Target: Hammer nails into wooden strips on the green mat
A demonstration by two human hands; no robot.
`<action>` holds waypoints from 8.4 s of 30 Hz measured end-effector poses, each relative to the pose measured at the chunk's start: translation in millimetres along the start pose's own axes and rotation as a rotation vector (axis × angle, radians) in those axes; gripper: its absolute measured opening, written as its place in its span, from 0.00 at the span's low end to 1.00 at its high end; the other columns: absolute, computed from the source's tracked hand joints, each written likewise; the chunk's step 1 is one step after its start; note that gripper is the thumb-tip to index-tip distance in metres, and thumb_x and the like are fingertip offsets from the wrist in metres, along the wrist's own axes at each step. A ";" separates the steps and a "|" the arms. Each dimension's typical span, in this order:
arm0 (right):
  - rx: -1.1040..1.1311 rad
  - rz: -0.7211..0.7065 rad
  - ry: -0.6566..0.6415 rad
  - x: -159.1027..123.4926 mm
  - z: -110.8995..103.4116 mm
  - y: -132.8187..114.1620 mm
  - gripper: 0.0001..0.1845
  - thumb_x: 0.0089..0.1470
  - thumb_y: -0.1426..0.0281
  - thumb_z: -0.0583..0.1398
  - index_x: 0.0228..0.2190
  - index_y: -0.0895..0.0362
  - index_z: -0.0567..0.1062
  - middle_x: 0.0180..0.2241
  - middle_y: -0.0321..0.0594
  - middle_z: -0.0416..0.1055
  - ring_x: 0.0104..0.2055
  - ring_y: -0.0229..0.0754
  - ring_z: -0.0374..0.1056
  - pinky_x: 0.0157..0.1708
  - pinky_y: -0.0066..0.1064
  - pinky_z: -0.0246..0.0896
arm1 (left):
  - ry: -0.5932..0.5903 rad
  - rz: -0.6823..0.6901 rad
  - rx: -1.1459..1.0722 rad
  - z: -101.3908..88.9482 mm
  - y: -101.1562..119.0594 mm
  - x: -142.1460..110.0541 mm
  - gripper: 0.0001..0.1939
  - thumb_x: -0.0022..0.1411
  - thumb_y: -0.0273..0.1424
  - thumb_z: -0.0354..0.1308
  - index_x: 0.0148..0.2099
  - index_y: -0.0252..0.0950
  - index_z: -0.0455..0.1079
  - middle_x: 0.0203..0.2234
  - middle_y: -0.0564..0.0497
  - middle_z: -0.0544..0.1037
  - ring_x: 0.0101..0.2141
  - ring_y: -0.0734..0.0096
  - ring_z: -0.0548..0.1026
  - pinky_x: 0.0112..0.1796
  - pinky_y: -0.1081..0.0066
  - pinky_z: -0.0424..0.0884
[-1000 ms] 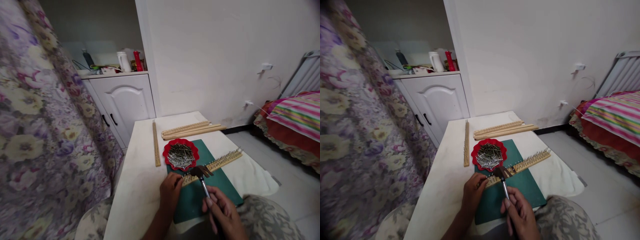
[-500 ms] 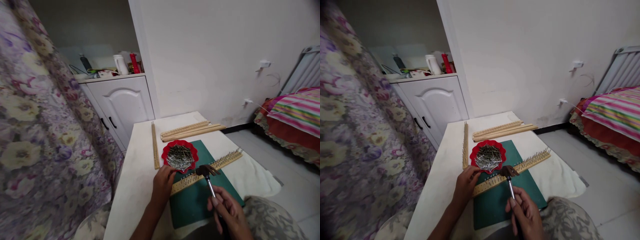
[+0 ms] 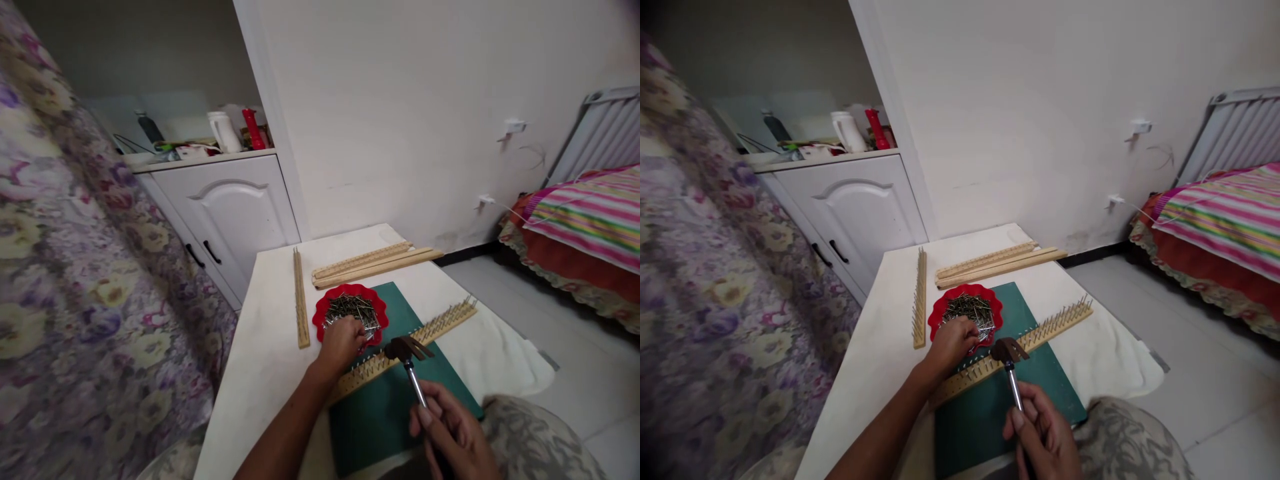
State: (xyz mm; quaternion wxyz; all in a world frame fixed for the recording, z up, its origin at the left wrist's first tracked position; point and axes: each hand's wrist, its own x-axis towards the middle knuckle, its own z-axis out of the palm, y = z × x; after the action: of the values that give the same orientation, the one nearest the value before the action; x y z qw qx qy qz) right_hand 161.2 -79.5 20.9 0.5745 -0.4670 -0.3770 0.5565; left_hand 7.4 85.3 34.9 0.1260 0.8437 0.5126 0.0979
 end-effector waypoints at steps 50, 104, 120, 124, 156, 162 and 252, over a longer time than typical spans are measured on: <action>0.038 -0.107 -0.049 -2.5 7.0 0.8 0.17 0.51 0.60 0.61 0.40 0.53 0.65 0.23 0.26 0.63 0.12 0.25 0.48 0.09 0.15 0.49 | 0.169 0.052 -0.616 5.2 64.3 -123.7 0.07 0.59 0.30 0.52 0.29 0.36 0.67 0.25 0.52 0.71 0.28 0.73 0.68 0.30 0.75 0.62; -0.098 -0.029 -0.063 -13.9 6.8 -1.1 0.18 0.53 0.58 0.59 0.43 0.53 0.64 0.23 0.29 0.66 0.12 0.27 0.53 0.10 0.18 0.46 | 0.405 -0.160 -0.252 32.4 23.3 -106.7 0.08 0.61 0.28 0.47 0.34 0.38 0.67 0.29 0.54 0.72 0.31 0.73 0.71 0.33 0.75 0.63; -0.111 -0.014 -0.246 -22.4 21.0 12.4 0.20 0.54 0.55 0.56 0.43 0.55 0.67 0.23 0.31 0.66 0.12 0.28 0.50 0.09 0.20 0.43 | 0.396 -0.170 -0.230 37.4 21.9 -106.4 0.07 0.58 0.26 0.50 0.29 0.37 0.67 0.27 0.54 0.72 0.29 0.74 0.69 0.28 0.75 0.59; -0.165 -0.017 -0.252 -21.4 21.5 11.3 0.20 0.55 0.56 0.55 0.44 0.55 0.67 0.23 0.31 0.67 0.12 0.29 0.50 0.09 0.20 0.40 | 0.382 -0.178 -0.227 37.5 21.3 -106.6 0.08 0.58 0.26 0.49 0.28 0.37 0.66 0.26 0.54 0.71 0.29 0.74 0.69 0.28 0.75 0.58; -0.218 -0.006 -0.205 -20.8 20.3 5.7 0.19 0.56 0.54 0.54 0.43 0.54 0.64 0.24 0.31 0.68 0.10 0.26 0.52 0.10 0.19 0.43 | 0.401 -0.156 -0.270 37.8 20.7 -109.3 0.08 0.59 0.27 0.50 0.31 0.37 0.69 0.28 0.53 0.73 0.31 0.72 0.71 0.32 0.75 0.63; -0.154 -0.017 -0.124 -16.7 8.4 3.0 0.20 0.54 0.53 0.55 0.43 0.53 0.64 0.25 0.30 0.68 0.10 0.26 0.54 0.09 0.19 0.48 | 0.394 -0.126 -0.337 36.1 19.2 -111.5 0.08 0.59 0.26 0.50 0.33 0.37 0.70 0.30 0.51 0.72 0.33 0.71 0.71 0.34 0.74 0.65; 0.018 -0.097 0.039 -10.7 9.4 9.8 0.21 0.49 0.58 0.63 0.43 0.53 0.66 0.23 0.29 0.67 0.12 0.28 0.53 0.08 0.17 0.50 | 0.513 -0.263 -0.586 19.0 12.1 -116.1 0.08 0.59 0.33 0.50 0.31 0.37 0.67 0.27 0.53 0.72 0.30 0.71 0.71 0.32 0.74 0.66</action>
State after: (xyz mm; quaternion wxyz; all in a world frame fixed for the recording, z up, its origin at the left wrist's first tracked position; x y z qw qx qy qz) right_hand 148.4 -89.6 15.1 0.6123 -0.4539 -0.3829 0.5220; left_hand -29.7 -25.5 16.5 0.2406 0.6477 0.5812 0.4300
